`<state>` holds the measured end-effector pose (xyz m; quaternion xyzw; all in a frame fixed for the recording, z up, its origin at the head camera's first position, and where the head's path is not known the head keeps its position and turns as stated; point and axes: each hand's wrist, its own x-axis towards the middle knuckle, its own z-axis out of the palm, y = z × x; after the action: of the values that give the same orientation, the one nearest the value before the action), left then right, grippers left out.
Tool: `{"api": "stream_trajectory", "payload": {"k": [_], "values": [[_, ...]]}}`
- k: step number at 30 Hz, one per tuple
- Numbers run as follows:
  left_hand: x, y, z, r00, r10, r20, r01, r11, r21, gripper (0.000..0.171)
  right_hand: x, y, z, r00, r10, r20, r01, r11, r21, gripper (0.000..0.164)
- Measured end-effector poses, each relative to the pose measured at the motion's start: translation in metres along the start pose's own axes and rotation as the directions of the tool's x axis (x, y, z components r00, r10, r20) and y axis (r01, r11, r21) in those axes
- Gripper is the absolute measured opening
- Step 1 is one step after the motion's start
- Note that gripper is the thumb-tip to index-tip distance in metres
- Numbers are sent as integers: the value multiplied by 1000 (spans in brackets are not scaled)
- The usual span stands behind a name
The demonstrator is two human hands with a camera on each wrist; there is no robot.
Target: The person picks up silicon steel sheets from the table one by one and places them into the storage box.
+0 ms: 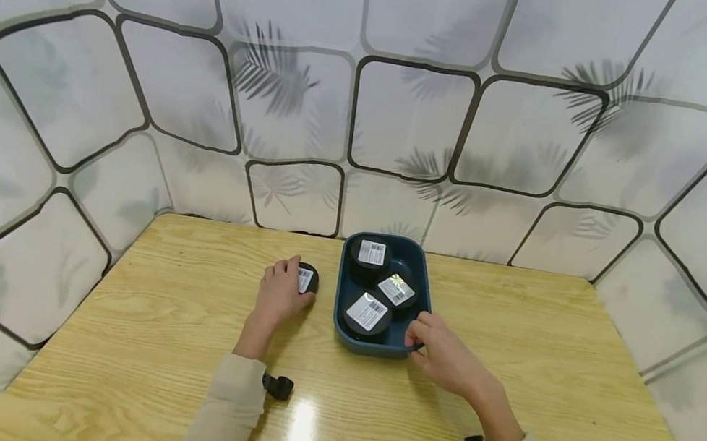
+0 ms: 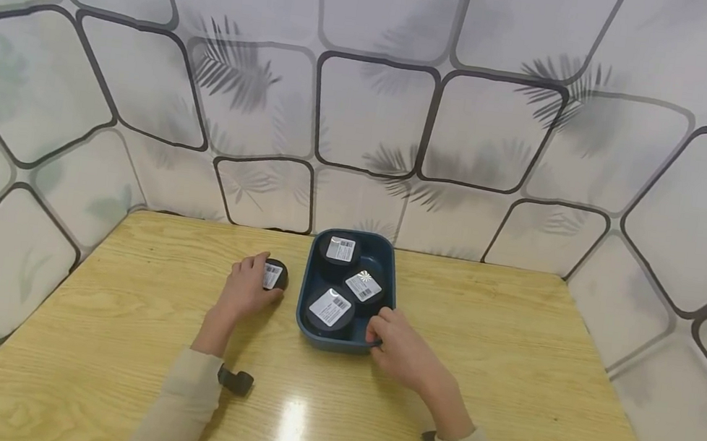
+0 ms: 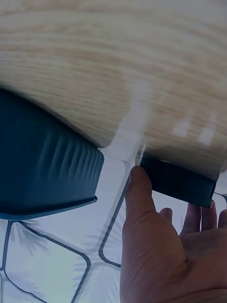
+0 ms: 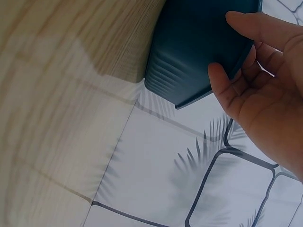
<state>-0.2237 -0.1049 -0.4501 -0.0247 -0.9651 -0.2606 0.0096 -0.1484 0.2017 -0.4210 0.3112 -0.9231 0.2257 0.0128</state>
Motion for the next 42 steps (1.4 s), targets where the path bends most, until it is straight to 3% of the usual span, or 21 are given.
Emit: {"api": "stream_trajectory", "payload": {"k": [15,25,42], "values": [[-5,2,-3,1000,-2,30,2,1000,-11,81,1,0,-1,1000,-2,5,2,1000,-14,27],[-6,-2,-9,997,-6,76,4,1000,28,87,0,1,1,1000,8,9,-8,1000,-11,28],[-3,-7,-15,999,-41,36,42,999,-29,94,1,-1,-2,1000,16,9,-16,1000,-8,27]]}}
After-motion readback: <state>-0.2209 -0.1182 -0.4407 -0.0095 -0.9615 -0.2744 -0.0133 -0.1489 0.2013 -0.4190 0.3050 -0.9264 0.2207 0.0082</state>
